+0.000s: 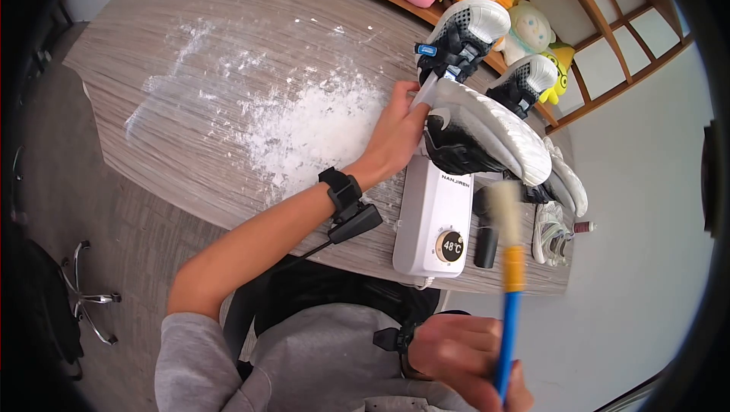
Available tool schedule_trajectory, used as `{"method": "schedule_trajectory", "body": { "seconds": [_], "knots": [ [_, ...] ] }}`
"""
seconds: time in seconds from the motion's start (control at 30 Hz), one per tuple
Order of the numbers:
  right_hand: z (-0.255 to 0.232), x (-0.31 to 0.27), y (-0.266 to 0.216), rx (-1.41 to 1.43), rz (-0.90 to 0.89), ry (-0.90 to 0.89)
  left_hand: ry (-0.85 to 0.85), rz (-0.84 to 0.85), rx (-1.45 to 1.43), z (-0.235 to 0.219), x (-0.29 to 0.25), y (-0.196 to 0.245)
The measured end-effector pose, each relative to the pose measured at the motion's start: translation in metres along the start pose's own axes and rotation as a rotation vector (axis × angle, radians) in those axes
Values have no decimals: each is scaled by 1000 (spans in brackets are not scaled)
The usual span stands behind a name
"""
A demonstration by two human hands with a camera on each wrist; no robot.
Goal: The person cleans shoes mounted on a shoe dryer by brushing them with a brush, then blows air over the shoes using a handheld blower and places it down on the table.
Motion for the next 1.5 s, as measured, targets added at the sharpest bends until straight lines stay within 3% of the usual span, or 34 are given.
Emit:
{"method": "schedule_trajectory", "body": {
  "seconds": [0.07, 0.1, 0.13, 0.2, 0.23, 0.3, 0.33, 0.4, 0.43, 0.47, 0.53, 0.6, 0.67, 0.7, 0.8, 0.87, 0.9, 0.93, 1.0, 1.03, 1.1, 1.2, 1.33, 1.47, 1.5],
  "knots": [
    [16, 5, 7, -470, -245, 77, -18, -11, -4, 0, -2, 2],
    [32, 8, 21, -579, -290, 197, -17, -12, -6, 0, -1, 0],
    [25, 13, 29, -579, -290, 196, -17, -1, 3, -1, 2, -3],
    [8, 23, 43, -261, -247, -276, -17, 12, 10, -1, 4, -8],
    [12, 25, 47, -261, -248, -278, -21, 36, 17, -2, 5, -10],
    [23, 27, 57, -650, -156, -186, -23, 64, 23, -1, 6, -13],
    [28, 30, 61, -649, -158, -188, 0, 96, 10, 0, 6, -13],
    [34, 34, 66, -673, -260, -30, 27, 129, -4, 1, 6, -14],
    [19, 40, 63, -521, -365, -216, 9, 100, -2, 1, 6, -14],
    [20, 38, 65, -518, -367, -218, -8, 72, -1, 1, 6, -13],
    [24, 37, 65, -444, -569, 98, 14, 119, 25, 1, 8, -15],
    [24, 39, 54, -539, -589, 124, -18, 40, 18, 0, 6, -10],
    [38, 50, 41, -826, -595, 452, -20, 43, 33, 0, 6, -9],
    [31, 45, 36, -824, -596, 447, -27, 39, 46, -1, 6, -8],
    [-22, 16, -9, -863, -522, 321, -39, 21, 62, -1, 6, -8],
    [-24, 26, -34, -271, 616, -508, -46, 6, 70, -1, 7, -12],
    [-13, 12, -6, -486, -97, -505, -30, 38, 69, -1, 8, -13],
    [7, 20, 20, -483, -99, -504, -15, 71, 68, -1, 9, -15],
    [30, 29, 51, -472, -499, -194, -21, 71, 91, -2, 9, -16],
    [37, 25, 63, -470, -499, -194, -37, 85, 83, -3, 5, -13],
    [44, 21, 81, -583, -199, 44, -13, 165, 156, -2, 10, -23],
    [62, 42, 85, -552, -135, 174, 0, 186, 69, 2, 14, -30],
    [54, 41, 63, -702, -220, 221, -4, 119, 100, 0, 10, -21],
    [58, 45, 45, -789, -392, 480, -24, 79, 148, -2, 11, -18],
    [56, 46, 49, -870, -552, 676, -26, 74, 140, -2, 10, -17]
  ]
}}
Point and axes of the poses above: each hand's wrist, its own x-axis towards the middle knuckle, its own z-axis out of the palm, y = z × x, the point moved 1 cm from there along x, towards the middle knuckle, and after that the axes turned 12 degrees about x, right-handed, at the moved point
